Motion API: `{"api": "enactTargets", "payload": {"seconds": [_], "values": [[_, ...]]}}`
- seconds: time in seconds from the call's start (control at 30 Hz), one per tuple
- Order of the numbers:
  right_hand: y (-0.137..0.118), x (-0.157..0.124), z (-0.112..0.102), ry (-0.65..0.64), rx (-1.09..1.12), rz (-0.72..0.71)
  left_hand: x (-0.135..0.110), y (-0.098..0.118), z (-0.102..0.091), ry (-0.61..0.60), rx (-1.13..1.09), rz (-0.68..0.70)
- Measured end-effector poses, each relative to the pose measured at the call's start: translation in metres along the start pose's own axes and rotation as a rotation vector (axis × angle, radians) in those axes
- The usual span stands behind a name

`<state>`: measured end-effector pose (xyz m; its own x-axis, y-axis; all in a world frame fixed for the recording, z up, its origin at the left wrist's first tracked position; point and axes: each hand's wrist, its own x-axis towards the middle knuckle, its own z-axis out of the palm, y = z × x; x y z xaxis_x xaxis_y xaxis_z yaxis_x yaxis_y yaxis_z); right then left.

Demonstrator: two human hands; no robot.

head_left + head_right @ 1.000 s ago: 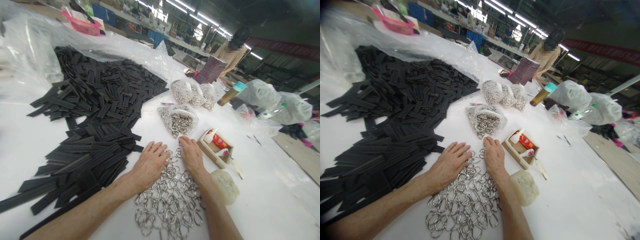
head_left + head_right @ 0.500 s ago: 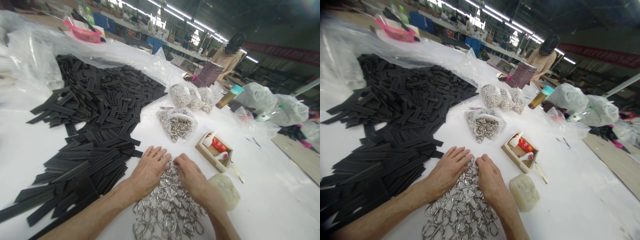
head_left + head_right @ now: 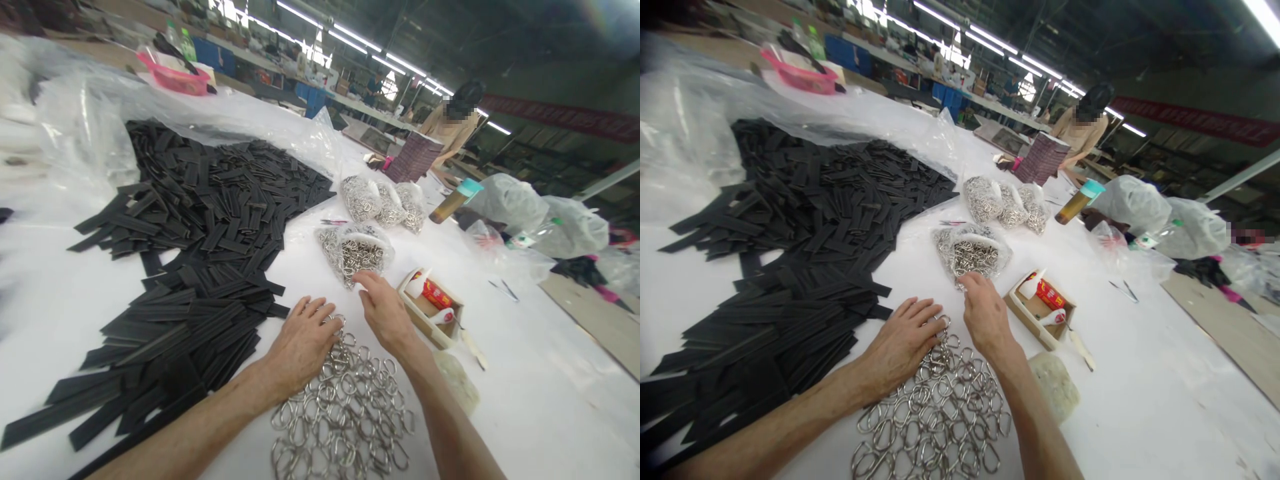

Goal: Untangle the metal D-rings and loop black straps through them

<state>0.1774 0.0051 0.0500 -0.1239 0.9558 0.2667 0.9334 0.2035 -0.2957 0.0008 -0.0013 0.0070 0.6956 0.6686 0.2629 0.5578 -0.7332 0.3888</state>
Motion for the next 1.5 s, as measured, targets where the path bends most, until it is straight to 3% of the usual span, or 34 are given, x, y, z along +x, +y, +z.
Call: {"api": "enactTargets", "payload": {"seconds": [0.1,0.2,0.5,0.77,0.9,1.1,1.33,1.5], "values": [[0.007,0.021,0.013,-0.038,-0.154,-0.021,0.0,0.001,-0.003,0.0,-0.022,0.003],[0.013,0.024,0.023,-0.052,-0.187,-0.018,0.0,0.001,-0.004,0.014,-0.04,0.01],[0.023,-0.025,0.015,-0.071,-0.149,-0.048,0.0,0.0,-0.003,0.018,-0.03,0.019],[0.031,-0.041,-0.003,0.084,-0.011,0.144,0.0,-0.001,-0.003,0.008,-0.027,0.019],[0.037,-0.045,-0.015,0.013,0.12,0.19,0.0,-0.002,-0.002,0.001,-0.031,0.026],[0.033,-0.047,-0.014,-0.069,0.2,0.094,0.0,-0.003,0.001,0.026,-0.042,0.036],[0.009,-0.046,-0.005,-0.237,-0.124,0.107,-0.001,-0.005,0.003,0.052,-0.032,0.045],[0.008,-0.047,-0.003,-0.286,-0.141,0.111,-0.001,-0.004,0.002,0.054,-0.023,0.055]]}}
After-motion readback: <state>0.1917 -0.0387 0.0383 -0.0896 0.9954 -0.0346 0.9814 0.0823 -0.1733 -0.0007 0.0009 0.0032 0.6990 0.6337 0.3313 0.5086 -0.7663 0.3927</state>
